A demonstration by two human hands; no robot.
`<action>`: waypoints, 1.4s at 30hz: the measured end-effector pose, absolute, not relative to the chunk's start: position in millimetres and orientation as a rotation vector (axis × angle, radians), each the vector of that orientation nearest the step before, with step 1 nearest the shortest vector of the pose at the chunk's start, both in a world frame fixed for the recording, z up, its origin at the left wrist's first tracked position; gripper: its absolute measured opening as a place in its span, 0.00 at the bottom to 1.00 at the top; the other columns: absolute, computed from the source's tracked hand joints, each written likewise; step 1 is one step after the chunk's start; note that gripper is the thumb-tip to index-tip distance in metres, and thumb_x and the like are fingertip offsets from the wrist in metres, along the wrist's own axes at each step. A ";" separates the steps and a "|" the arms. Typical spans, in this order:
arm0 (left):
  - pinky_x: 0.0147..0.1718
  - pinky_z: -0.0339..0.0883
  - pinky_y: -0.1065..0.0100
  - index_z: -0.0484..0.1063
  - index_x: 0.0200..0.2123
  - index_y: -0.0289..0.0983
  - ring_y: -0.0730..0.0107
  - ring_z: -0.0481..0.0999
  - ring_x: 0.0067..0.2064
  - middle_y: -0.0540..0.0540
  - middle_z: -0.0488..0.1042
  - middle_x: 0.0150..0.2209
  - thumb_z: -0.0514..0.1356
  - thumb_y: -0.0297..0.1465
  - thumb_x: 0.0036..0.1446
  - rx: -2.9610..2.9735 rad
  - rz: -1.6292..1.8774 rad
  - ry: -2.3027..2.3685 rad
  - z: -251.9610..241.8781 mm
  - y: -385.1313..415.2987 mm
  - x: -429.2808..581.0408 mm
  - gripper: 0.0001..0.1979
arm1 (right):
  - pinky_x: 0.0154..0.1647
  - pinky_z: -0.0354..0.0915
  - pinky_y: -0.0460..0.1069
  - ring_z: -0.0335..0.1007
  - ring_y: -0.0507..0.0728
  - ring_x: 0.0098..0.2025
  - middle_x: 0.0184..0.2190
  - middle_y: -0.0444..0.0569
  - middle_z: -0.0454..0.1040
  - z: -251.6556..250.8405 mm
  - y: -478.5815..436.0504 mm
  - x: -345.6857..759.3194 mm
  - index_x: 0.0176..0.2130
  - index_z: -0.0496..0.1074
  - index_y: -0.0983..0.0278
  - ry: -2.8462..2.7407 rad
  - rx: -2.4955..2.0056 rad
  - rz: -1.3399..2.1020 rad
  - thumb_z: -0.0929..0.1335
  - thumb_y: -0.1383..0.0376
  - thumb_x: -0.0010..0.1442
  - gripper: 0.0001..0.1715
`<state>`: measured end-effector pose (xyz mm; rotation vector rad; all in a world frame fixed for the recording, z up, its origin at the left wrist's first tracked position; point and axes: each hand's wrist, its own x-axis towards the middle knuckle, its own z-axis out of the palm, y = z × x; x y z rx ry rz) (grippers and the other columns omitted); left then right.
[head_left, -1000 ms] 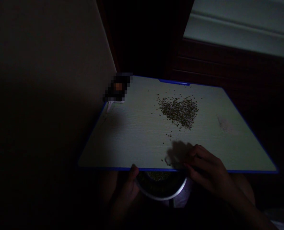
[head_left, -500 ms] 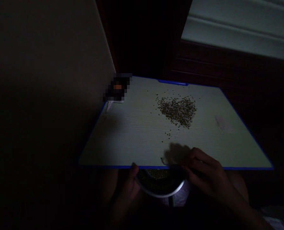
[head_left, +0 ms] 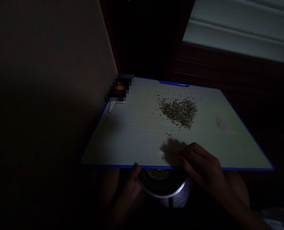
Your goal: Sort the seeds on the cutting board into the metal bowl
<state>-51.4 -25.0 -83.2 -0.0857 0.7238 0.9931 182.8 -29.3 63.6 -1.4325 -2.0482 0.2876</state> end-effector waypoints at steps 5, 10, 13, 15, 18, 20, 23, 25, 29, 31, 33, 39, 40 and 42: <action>0.78 0.35 0.58 0.83 0.39 0.37 0.48 0.48 0.78 0.42 0.84 0.51 0.83 0.48 0.28 -0.120 0.929 0.818 -72.9 -21.1 -44.2 0.34 | 0.36 0.69 0.47 0.71 0.51 0.37 0.35 0.43 0.74 65.7 -25.7 175.6 0.42 0.75 0.62 -2.164 -1.281 0.348 0.68 0.68 0.70 0.03; 0.76 0.50 0.41 0.79 0.36 0.38 0.33 0.63 0.72 0.41 0.84 0.52 0.86 0.44 0.21 -0.092 1.015 0.904 -67.0 -15.2 -44.2 0.36 | 0.36 0.71 0.47 0.72 0.50 0.37 0.37 0.43 0.73 62.7 -22.5 183.2 0.45 0.74 0.64 -2.095 -1.316 0.335 0.68 0.68 0.71 0.04; 0.75 0.52 0.36 0.80 0.36 0.37 0.27 0.63 0.71 0.39 0.84 0.49 0.86 0.44 0.17 -0.079 1.038 0.947 -67.8 -13.9 -45.6 0.38 | 0.37 0.71 0.47 0.73 0.51 0.39 0.39 0.43 0.74 61.0 -20.3 184.1 0.45 0.74 0.64 -2.125 -1.311 0.332 0.68 0.68 0.71 0.04; 0.74 0.54 0.38 0.81 0.35 0.37 0.29 0.67 0.68 0.38 0.84 0.48 0.86 0.44 0.19 -0.071 1.033 0.948 -71.2 -14.3 -46.2 0.37 | 0.37 0.71 0.48 0.72 0.51 0.38 0.38 0.43 0.74 60.1 -21.1 182.0 0.45 0.74 0.64 -2.182 -1.250 0.353 0.69 0.67 0.70 0.04; 0.75 0.52 0.38 0.82 0.34 0.38 0.39 0.75 0.61 0.41 0.85 0.44 0.86 0.44 0.19 -0.080 1.020 0.943 -76.1 -15.4 -45.8 0.35 | 0.36 0.70 0.48 0.72 0.50 0.37 0.36 0.42 0.74 58.0 -24.4 178.9 0.45 0.74 0.63 -2.205 -1.190 0.373 0.68 0.67 0.70 0.04; 0.75 0.52 0.39 0.83 0.33 0.39 0.41 0.77 0.59 0.43 0.85 0.42 0.86 0.43 0.16 -0.102 1.008 0.945 -74.8 -15.7 -44.2 0.35 | 0.35 0.70 0.47 0.71 0.50 0.36 0.35 0.42 0.74 56.4 -25.5 179.3 0.45 0.74 0.63 -2.179 -1.199 0.369 0.68 0.67 0.71 0.04; 0.74 0.57 0.43 0.84 0.30 0.38 0.36 0.73 0.65 0.39 0.85 0.44 0.86 0.45 0.12 -0.153 0.951 0.961 -62.8 -14.2 -40.0 0.36 | 0.34 0.71 0.46 0.72 0.49 0.35 0.35 0.42 0.74 56.7 -23.2 184.5 0.44 0.75 0.64 -2.141 -1.237 0.351 0.69 0.65 0.71 0.05; 0.73 0.57 0.39 0.84 0.27 0.40 0.34 0.76 0.61 0.40 0.85 0.41 0.85 0.45 0.05 -0.193 0.922 0.992 -50.8 -11.9 -37.1 0.36 | 0.34 0.72 0.46 0.74 0.49 0.35 0.35 0.42 0.75 59.4 -19.9 189.7 0.43 0.75 0.65 -2.089 -1.318 0.302 0.68 0.64 0.72 0.06; 0.77 0.40 0.43 0.80 0.19 0.44 0.53 0.83 0.40 0.52 0.84 0.32 0.85 0.41 0.01 -0.240 0.973 1.020 -35.4 -8.6 -37.1 0.32 | 0.31 0.71 0.44 0.71 0.47 0.30 0.33 0.41 0.74 64.4 -13.5 197.2 0.44 0.75 0.65 -1.918 -1.587 0.153 0.68 0.61 0.72 0.09; 0.77 0.41 0.43 0.81 0.20 0.45 0.50 0.84 0.43 0.54 0.84 0.31 0.85 0.40 0.03 -0.226 0.985 1.015 -37.3 -9.1 -40.0 0.31 | 0.31 0.71 0.45 0.71 0.47 0.29 0.33 0.41 0.75 63.5 -10.0 198.2 0.44 0.75 0.64 -1.861 -1.684 0.120 0.69 0.59 0.72 0.11; 0.75 0.52 0.38 0.84 0.24 0.45 0.39 0.81 0.55 0.51 0.85 0.34 0.86 0.42 0.07 -0.173 0.998 1.014 -44.6 -11.0 -43.4 0.31 | 0.35 0.74 0.47 0.73 0.48 0.32 0.35 0.43 0.77 60.4 -4.9 197.9 0.45 0.75 0.64 -1.820 -1.747 0.118 0.69 0.57 0.72 0.13; 0.76 0.51 0.47 0.85 0.41 0.42 0.39 0.56 0.76 0.44 0.80 0.59 0.82 0.48 0.34 -0.011 1.034 0.841 -59.6 -15.6 -47.8 0.30 | 0.40 0.76 0.51 0.76 0.51 0.37 0.40 0.45 0.78 50.6 12.4 192.3 0.47 0.75 0.65 -1.763 -1.832 0.209 0.70 0.54 0.71 0.16; 0.76 0.51 0.47 0.84 0.48 0.42 0.42 0.56 0.76 0.43 0.78 0.61 0.79 0.50 0.42 -0.005 1.022 0.791 -58.7 -15.5 -47.8 0.32 | 0.40 0.76 0.50 0.76 0.51 0.37 0.39 0.45 0.78 50.2 12.5 190.5 0.47 0.75 0.65 -1.769 -1.829 0.235 0.70 0.54 0.71 0.16; 0.76 0.52 0.47 0.77 0.60 0.43 0.46 0.56 0.76 0.41 0.76 0.64 0.71 0.53 0.53 0.001 1.011 0.702 -55.8 -15.1 -48.0 0.35 | 0.38 0.75 0.49 0.76 0.50 0.35 0.38 0.45 0.78 50.6 9.6 187.0 0.47 0.75 0.65 -1.790 -1.809 0.292 0.69 0.54 0.72 0.16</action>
